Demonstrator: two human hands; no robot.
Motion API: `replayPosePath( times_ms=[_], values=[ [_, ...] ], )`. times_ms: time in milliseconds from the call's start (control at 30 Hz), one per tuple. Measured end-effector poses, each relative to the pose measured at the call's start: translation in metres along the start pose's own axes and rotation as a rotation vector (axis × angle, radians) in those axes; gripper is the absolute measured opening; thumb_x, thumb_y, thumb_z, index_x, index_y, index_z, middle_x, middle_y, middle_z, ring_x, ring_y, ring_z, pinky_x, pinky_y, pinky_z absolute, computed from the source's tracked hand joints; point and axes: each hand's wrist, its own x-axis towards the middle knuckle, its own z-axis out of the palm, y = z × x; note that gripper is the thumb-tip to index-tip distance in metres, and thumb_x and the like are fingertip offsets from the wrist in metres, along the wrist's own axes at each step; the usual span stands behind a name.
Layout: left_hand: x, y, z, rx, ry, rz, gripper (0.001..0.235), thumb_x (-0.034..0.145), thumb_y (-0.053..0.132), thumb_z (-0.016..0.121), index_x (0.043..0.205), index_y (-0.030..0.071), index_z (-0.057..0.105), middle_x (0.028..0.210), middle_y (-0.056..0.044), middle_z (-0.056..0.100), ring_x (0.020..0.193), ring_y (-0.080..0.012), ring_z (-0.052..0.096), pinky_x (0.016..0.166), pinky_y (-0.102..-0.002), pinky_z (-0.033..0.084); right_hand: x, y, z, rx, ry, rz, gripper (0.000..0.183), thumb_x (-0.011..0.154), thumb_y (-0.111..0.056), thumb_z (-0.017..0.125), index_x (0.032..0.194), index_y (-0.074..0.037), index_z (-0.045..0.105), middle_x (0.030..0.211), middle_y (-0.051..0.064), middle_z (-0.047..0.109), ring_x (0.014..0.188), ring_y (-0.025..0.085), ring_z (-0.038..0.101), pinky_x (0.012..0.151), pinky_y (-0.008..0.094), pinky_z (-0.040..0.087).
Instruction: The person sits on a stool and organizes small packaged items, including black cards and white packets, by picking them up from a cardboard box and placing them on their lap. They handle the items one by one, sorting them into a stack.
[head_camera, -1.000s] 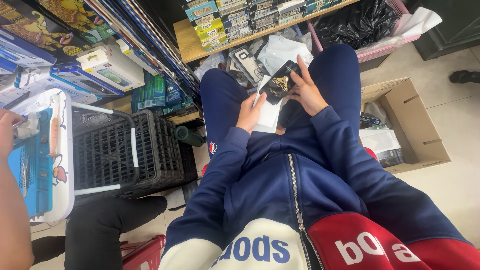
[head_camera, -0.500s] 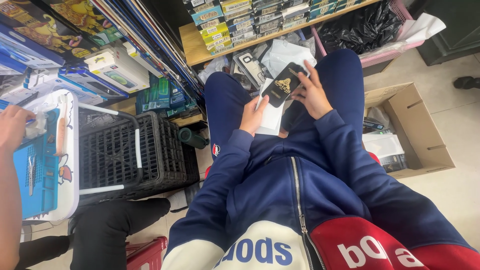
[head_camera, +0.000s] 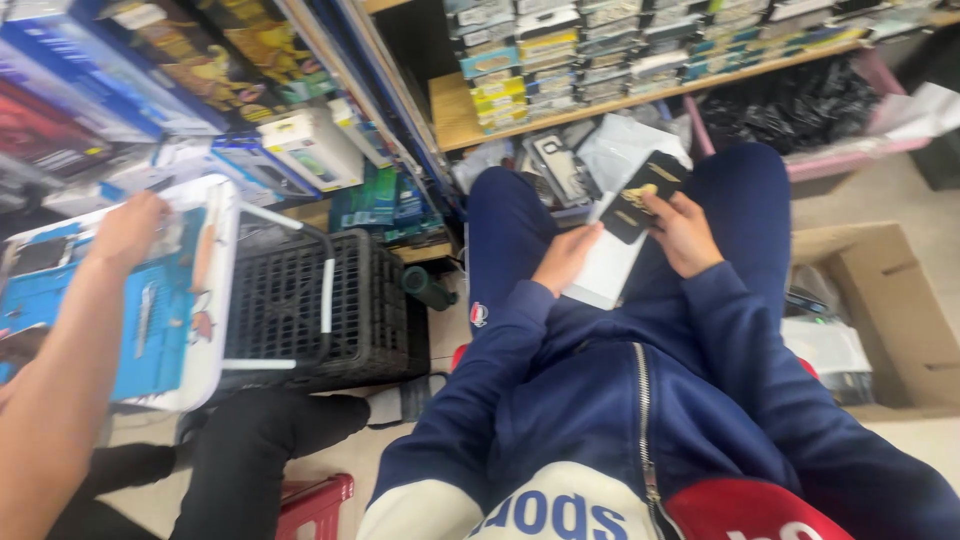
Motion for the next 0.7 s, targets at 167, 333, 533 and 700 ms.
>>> replayPosePath(
  times_ms=[167, 333, 533, 700],
  values=[
    [-0.012, 0.022, 0.001, 0.100, -0.025, -0.056, 0.051, 0.105, 0.055, 0.060, 0.130, 0.011, 0.071, 0.121, -0.013, 0.072, 0.119, -0.0255, 0.066, 0.101, -0.042, 0.053, -0.053, -0.057, 0.030, -0.088, -0.057, -0.027, 0.022, 0.103, -0.026, 0.073, 0.115, -0.009, 0.069, 0.104, 0.002, 0.068, 0.101, 0.014, 0.071, 0.090, 0.036, 0.057],
    [-0.004, 0.015, 0.001, 0.035, 0.006, -0.041, 0.052, 0.107, 0.056, 0.059, 0.128, 0.011, 0.072, 0.119, -0.014, 0.073, 0.119, -0.0268, 0.065, 0.100, -0.044, 0.051, -0.049, -0.054, 0.029, -0.102, -0.057, -0.040, 0.025, 0.103, -0.025, 0.073, 0.119, -0.006, 0.068, 0.107, 0.005, 0.069, 0.104, 0.018, 0.071, 0.092, 0.038, 0.057],
    [-0.004, 0.002, 0.002, -0.062, 0.066, -0.065, 0.053, 0.109, 0.058, 0.051, 0.119, 0.012, 0.074, 0.114, -0.010, 0.071, 0.114, -0.0240, 0.062, 0.101, -0.041, 0.049, -0.056, -0.057, 0.039, -0.180, -0.032, -0.080, 0.026, 0.103, -0.024, 0.072, 0.120, -0.003, 0.068, 0.103, 0.004, 0.065, 0.102, 0.014, 0.065, 0.094, 0.035, 0.052],
    [-0.004, 0.010, 0.006, 0.035, 0.030, -0.110, 0.044, 0.105, 0.051, 0.061, 0.123, 0.013, 0.074, 0.120, -0.011, 0.072, 0.116, -0.0253, 0.065, 0.100, -0.043, 0.050, -0.069, -0.070, 0.043, -0.232, -0.032, -0.073, 0.025, 0.101, -0.021, 0.073, 0.117, -0.002, 0.070, 0.097, 0.006, 0.066, 0.095, 0.015, 0.066, 0.090, 0.036, 0.054]
  ],
)
